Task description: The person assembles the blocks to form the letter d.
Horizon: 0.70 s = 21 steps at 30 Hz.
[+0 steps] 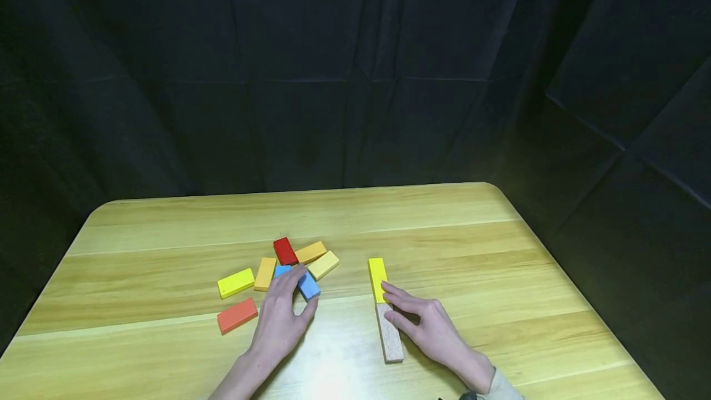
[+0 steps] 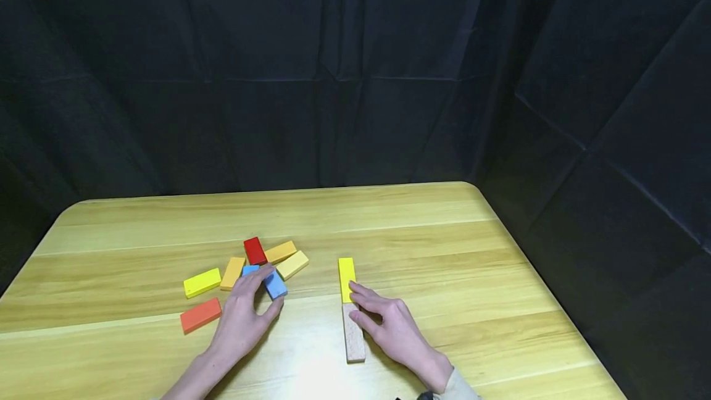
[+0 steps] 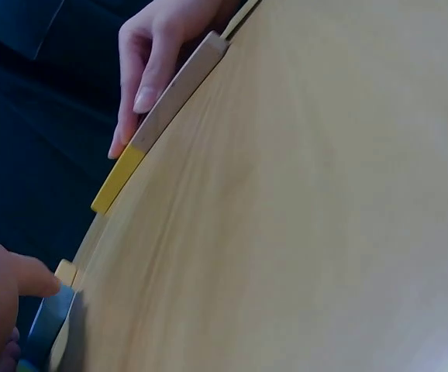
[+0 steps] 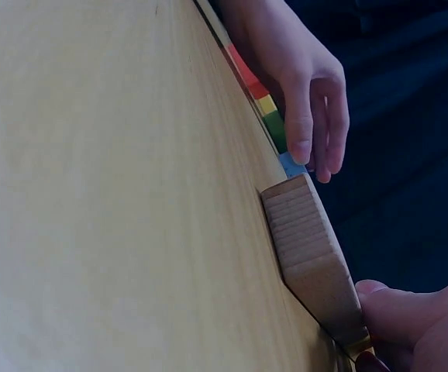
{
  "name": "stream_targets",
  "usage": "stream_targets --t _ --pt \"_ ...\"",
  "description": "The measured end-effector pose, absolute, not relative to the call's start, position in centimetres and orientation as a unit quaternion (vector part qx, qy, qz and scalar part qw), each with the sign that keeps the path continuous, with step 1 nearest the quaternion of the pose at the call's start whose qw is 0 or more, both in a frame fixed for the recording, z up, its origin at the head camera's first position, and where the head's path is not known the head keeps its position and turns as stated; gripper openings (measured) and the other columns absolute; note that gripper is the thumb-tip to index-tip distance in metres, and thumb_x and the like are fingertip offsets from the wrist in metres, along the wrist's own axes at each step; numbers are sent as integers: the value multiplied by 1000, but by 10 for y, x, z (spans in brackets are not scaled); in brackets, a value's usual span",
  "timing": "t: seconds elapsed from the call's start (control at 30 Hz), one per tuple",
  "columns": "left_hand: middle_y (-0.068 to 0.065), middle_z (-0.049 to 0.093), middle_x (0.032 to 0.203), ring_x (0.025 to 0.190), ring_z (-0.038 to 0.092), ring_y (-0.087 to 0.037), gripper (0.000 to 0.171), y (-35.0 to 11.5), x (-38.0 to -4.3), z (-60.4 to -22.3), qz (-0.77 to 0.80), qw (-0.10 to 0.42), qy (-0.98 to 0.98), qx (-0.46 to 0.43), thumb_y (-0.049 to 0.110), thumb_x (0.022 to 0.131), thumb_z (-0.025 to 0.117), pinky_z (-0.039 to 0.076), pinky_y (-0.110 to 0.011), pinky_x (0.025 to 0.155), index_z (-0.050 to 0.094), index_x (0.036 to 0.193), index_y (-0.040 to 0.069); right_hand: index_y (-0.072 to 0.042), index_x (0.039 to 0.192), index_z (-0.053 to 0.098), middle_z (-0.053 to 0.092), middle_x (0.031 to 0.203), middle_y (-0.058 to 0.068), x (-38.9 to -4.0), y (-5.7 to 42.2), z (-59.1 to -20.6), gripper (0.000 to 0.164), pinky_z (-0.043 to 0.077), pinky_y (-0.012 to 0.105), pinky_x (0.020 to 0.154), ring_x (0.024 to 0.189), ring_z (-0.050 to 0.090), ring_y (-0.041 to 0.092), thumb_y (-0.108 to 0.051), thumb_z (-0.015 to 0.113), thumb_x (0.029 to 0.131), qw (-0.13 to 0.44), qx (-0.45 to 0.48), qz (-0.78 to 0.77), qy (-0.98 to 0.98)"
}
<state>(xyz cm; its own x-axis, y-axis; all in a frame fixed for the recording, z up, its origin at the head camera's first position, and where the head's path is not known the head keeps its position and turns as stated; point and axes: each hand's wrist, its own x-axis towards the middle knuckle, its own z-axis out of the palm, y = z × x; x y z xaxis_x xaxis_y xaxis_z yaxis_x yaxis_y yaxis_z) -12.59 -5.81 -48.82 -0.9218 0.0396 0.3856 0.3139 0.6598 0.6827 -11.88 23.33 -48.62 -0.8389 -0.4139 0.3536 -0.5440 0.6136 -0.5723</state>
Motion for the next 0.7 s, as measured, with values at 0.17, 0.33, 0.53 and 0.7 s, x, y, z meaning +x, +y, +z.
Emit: stream_targets --t 0.17,0.33,0.53,0.7 --pt "-15 64 132 123 56 -34 60 -67 -131 -490 -394 195 -893 -97 17 76 87 49 -49 104 63 127 -2 -2 124 69 61 139 2 -119 233 -485 36 51 44 100 124 60 22 -22 70 94 94 270 349 -892" --pt "-15 67 127 120 57 -34 61 -72 -133 -492 -378 198 -899 -97 23 74 89 51 -49 101 65 125 0 -2 124 69 61 139 1 -119 233 -485 36 52 44 100 124 60 22 -22 70 94 94 272 348 -892" --pt "-14 67 127 122 56 -32 60 -72 -133 -491 -368 188 -906 -91 27 77 87 50 -49 102 65 126 1 -2 124 69 61 139 1 -119 233 -486 36 51 44 100 124 60 22 -22 70 94 93 271 349 -892" --pt "-15 67 126 123 55 -33 63 -72 -132 -492 -363 187 -909 -86 28 75 88 50 -49 102 65 126 -1 -2 124 69 61 139 1 -119 234 -486 36 52 44 99 124 60 22 -22 70 94 92 271 351 -892"
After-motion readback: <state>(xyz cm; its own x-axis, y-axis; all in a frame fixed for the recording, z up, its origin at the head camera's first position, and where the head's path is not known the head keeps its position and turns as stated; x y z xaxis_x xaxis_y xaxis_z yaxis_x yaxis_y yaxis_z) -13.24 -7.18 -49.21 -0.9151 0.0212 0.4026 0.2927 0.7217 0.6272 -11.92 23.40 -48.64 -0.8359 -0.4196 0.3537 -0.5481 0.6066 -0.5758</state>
